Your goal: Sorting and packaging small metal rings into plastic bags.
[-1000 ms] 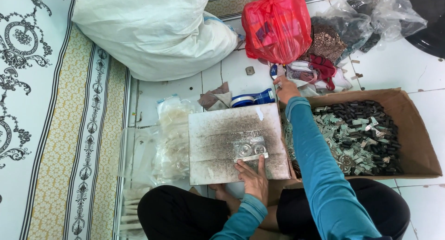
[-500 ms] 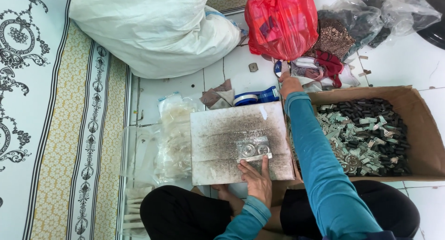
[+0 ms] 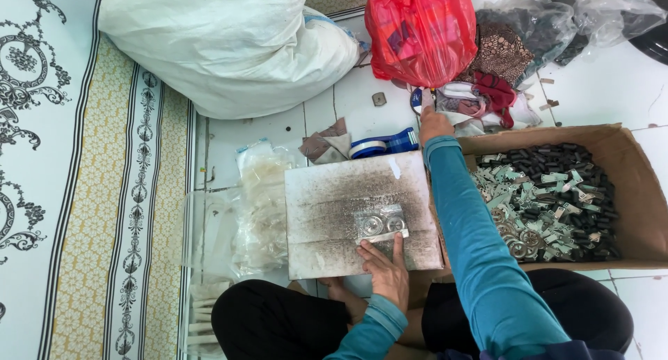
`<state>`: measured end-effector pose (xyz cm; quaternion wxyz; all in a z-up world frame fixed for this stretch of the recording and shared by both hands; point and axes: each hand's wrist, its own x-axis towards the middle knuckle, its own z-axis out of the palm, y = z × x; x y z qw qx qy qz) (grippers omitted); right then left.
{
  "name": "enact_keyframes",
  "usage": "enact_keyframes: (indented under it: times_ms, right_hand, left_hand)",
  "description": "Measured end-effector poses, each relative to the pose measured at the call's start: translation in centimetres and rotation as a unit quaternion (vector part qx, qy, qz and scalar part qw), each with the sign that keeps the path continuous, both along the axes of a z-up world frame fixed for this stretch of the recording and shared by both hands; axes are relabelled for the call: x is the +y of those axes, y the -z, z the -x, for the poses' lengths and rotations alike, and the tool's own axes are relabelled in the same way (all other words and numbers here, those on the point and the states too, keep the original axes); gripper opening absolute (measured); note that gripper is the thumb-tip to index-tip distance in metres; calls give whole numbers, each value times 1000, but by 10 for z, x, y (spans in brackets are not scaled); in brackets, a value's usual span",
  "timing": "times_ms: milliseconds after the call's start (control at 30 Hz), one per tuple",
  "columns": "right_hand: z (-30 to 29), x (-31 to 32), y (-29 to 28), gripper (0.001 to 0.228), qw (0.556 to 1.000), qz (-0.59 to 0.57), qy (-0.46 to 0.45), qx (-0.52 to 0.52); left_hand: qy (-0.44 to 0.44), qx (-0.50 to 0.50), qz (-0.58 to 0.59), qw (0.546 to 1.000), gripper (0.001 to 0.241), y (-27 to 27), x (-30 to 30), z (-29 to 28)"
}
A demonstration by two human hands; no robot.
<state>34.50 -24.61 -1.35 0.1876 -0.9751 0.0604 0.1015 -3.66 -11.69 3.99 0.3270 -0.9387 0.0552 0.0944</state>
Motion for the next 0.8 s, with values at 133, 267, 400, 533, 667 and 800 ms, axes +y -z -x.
enact_keyframes:
  times_ms: [133, 267, 400, 533, 667, 800]
  right_hand:
    - [25, 1, -45, 58, 988, -130, 68, -54]
    - [39, -12, -61, 44, 953, -275, 25, -121]
    - [78, -12, -111, 48, 917, -392, 56, -49]
    - [85, -28, -79, 51, 910, -406, 4, -84]
    - [121, -14, -99, 53, 901, -424, -53, -66]
    - [174, 19, -161, 66, 911, -380, -160, -3]
  left_hand:
    - [-3, -22, 2, 1000, 71, 7, -1, -2]
    - [-12, -22, 8, 1000, 69, 7, -2, 0]
    - [-14, -45, 9, 999, 69, 12, -3, 1]
    - [-53, -14, 129, 990, 66, 27, -7, 2]
    - [-52, -13, 129, 990, 63, 18, -7, 5]
    - [-63, -33, 152, 986, 63, 30, -9, 1]
